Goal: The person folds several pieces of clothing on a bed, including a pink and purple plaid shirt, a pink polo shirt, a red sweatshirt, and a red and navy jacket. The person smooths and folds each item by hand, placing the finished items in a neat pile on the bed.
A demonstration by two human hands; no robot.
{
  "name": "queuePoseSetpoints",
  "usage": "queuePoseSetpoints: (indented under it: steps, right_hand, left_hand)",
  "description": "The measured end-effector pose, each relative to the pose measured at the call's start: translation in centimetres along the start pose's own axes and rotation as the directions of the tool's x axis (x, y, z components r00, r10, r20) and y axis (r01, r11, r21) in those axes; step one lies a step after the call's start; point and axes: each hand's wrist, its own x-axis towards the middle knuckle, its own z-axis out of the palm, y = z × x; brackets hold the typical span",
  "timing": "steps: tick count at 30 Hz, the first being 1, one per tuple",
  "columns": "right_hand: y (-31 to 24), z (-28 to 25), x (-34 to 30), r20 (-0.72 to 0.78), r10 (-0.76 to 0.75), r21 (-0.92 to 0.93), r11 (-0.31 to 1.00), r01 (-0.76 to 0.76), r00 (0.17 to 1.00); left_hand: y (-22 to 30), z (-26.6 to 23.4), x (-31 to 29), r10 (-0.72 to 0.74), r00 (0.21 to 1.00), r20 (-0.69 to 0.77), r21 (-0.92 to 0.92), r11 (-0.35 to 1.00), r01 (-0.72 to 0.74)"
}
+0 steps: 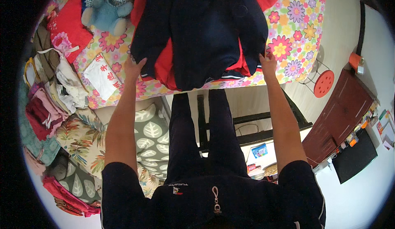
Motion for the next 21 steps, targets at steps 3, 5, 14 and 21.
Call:
queuePoseSetpoints:
  steps: [3,5,14,21]
  right_hand:
    - [-2.5,1.9,-0.2,0.022,0.059,-0.112,0.992,-0.057,0.998]
    - [-1.6,2.0,0.0,0.018,0.101,-0.178,0.979,-0.096,0.995]
    - [1.9,-7.5,-2.2,0.020,0.231,0.220,0.948,-0.229,0.973]
    - [-1.8,-10.4,-6.0,-0.167,-0.013,0.220,0.974,0.050,0.986]
  left_hand:
    - [-2.7,1.4,2.3,0.055,0.998,-0.022,0.047,0.997,-0.054]
    - [-3.8,2.6,2.2,0.088,0.995,0.047,-0.074,0.994,-0.084]
    - [-2.9,-4.6,-3.2,-0.101,0.960,0.262,-0.760,0.592,0.270]
    - [3.3,-10.9,-9.0,0.016,0.999,0.049,-0.876,0.480,0.035]
